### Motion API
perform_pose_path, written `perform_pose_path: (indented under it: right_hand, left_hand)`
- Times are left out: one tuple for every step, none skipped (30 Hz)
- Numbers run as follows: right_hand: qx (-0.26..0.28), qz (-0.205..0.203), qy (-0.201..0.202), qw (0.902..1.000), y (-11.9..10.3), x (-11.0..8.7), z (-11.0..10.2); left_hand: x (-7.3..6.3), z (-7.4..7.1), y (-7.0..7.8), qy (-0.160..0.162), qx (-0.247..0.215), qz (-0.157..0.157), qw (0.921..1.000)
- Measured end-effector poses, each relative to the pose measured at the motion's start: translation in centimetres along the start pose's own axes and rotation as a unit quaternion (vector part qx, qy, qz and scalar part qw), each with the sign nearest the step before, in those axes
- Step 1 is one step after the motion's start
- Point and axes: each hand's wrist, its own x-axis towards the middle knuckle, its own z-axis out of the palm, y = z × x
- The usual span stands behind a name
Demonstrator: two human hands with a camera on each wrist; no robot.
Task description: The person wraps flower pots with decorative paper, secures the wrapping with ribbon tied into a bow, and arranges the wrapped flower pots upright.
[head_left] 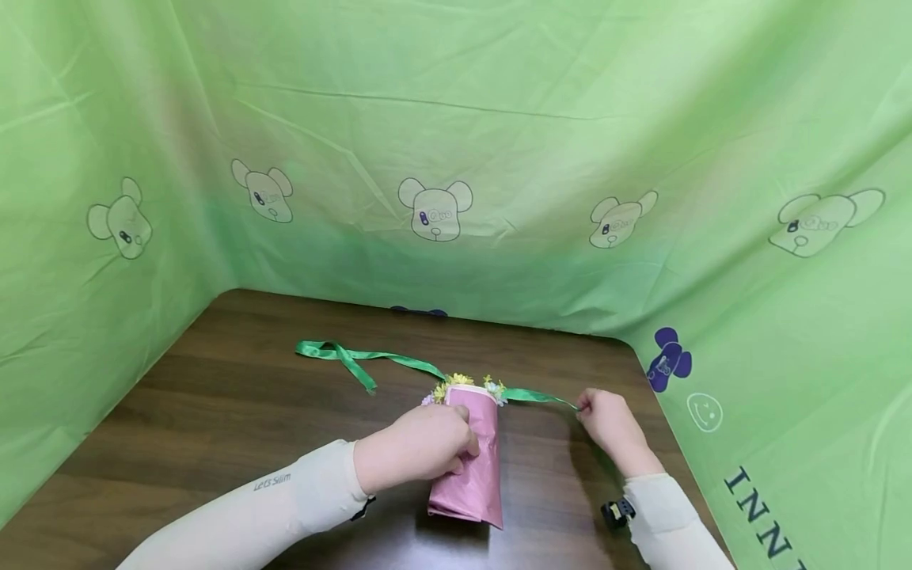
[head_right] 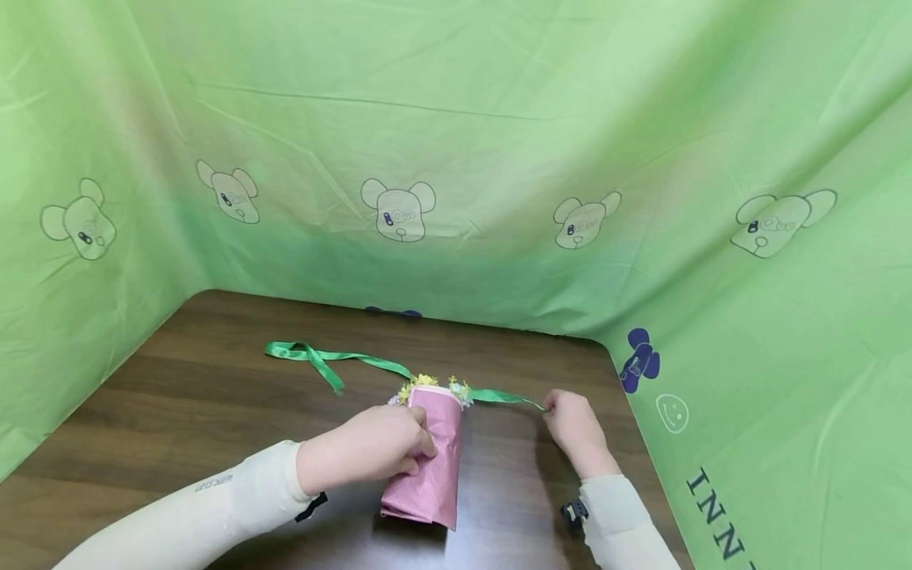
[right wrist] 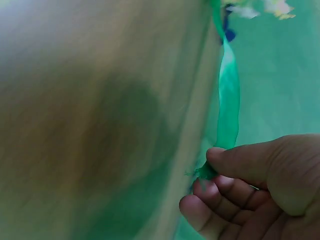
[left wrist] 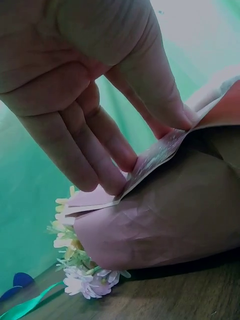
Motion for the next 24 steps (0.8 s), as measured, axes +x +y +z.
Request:
perform_pose_path:
  right_hand:
    - [-0.002,0.002,-0.009,1.0000,0.6,-0.3,-0.1]
    - [-0.002,0.004,-0.020,0.9998,1.2,-0.7,-0.3]
    - [-0.001,0.006,-0.030,0.9995,1.8,-1.0,-0.4]
    - [-0.001,0.007,-0.036,0.9993,2.4,-1.3,-0.5]
    - [0.001,0.004,-0.040,0.9992,2.9,-1.5,-0.7]
    - [0.001,-0.001,-0.044,0.9990,3.4,-1.7,-0.9]
    - [0.001,-0.006,-0.046,0.9989,3.9,-1.8,-1.1]
    - [0.000,-0.012,-0.048,0.9988,4.3,-1.9,-1.3]
    - [-0.001,-0.018,-0.049,0.9986,4.8,-2.0,-1.5]
    - [-0.005,-0.023,-0.049,0.9985,5.2,-2.0,-1.7]
    - [-0.007,-0.028,-0.051,0.9983,5.6,-2.1,-1.9]
    - [-0.011,-0.029,-0.053,0.9981,6.0,-2.1,-2.1]
    - [-0.014,-0.029,-0.054,0.9980,6.4,-2.2,-2.3]
    - [-0.015,-0.027,-0.056,0.9979,6.7,-2.3,-2.5]
    - [-0.017,-0.024,-0.059,0.9978,7.0,-2.3,-2.7]
    - [-0.018,-0.022,-0.061,0.9977,7.3,-2.3,-2.8]
    - [-0.019,-0.020,-0.065,0.9975,7.5,-2.4,-2.9]
    - [-0.019,-0.014,-0.071,0.9972,7.6,-2.4,-3.1]
    - [-0.020,-0.012,-0.079,0.9966,7.8,-2.4,-3.1]
    - [-0.023,-0.008,-0.087,0.9959,7.8,-2.3,-3.1]
    - [-0.028,-0.007,-0.093,0.9952,7.8,-2.4,-3.2]
    - [-0.035,-0.005,-0.099,0.9944,7.6,-2.4,-3.1]
    - [-0.047,-0.002,-0.103,0.9936,7.2,-2.3,-3.2]
    - [-0.059,-0.002,-0.102,0.9930,6.6,-2.4,-3.2]
  left_hand:
    - [0.0,0.0,0.1,0.000,0.000,0.000,1.0000]
    - [-0.1,0.0,0.2,-0.001,0.002,-0.001,1.0000]
    - [-0.1,-0.1,0.2,-0.001,0.002,-0.001,1.0000]
    - [-0.1,-0.1,0.2,-0.001,0.004,-0.002,1.0000]
    - [-0.1,-0.1,0.2,-0.001,0.005,-0.001,1.0000]
    - [-0.1,-0.1,0.2,-0.001,0.005,-0.001,1.0000]
    - [-0.1,-0.1,0.2,-0.001,0.005,0.000,1.0000]
    - [-0.1,-0.1,0.2,0.000,0.004,0.000,1.0000]
    - [-0.1,-0.1,0.2,0.000,0.004,0.001,1.0000]
    - [-0.1,-0.1,0.1,0.001,0.004,0.001,1.0000]
    - [-0.1,-0.1,0.1,0.001,0.004,0.002,1.0000]
    - [-0.1,0.0,0.1,0.002,0.005,0.003,1.0000]
    - [0.0,0.0,0.0,0.003,0.005,0.004,1.0000]
    - [0.0,0.0,0.0,0.004,0.005,0.004,1.0000]
    - [0.0,0.1,0.0,0.005,0.005,0.005,1.0000]
    - [0.0,0.1,0.0,0.006,0.005,0.005,1.0000]
    - [-0.1,0.1,0.0,0.007,0.004,0.005,1.0000]
    - [-0.1,0.1,0.0,0.008,0.003,0.005,0.9999]
    - [-0.1,0.1,0.0,0.009,0.000,0.004,0.9999]
    - [-0.1,0.1,0.0,0.010,-0.003,0.003,0.9999]
    - [-0.2,0.1,-0.1,0.011,-0.006,0.003,0.9999]
    - [-0.2,0.1,-0.1,0.012,-0.006,0.003,0.9999]
    - [-0.3,0.1,-0.1,0.013,-0.008,0.003,0.9999]
    - [-0.3,0.2,-0.1,0.015,-0.010,0.003,0.9998]
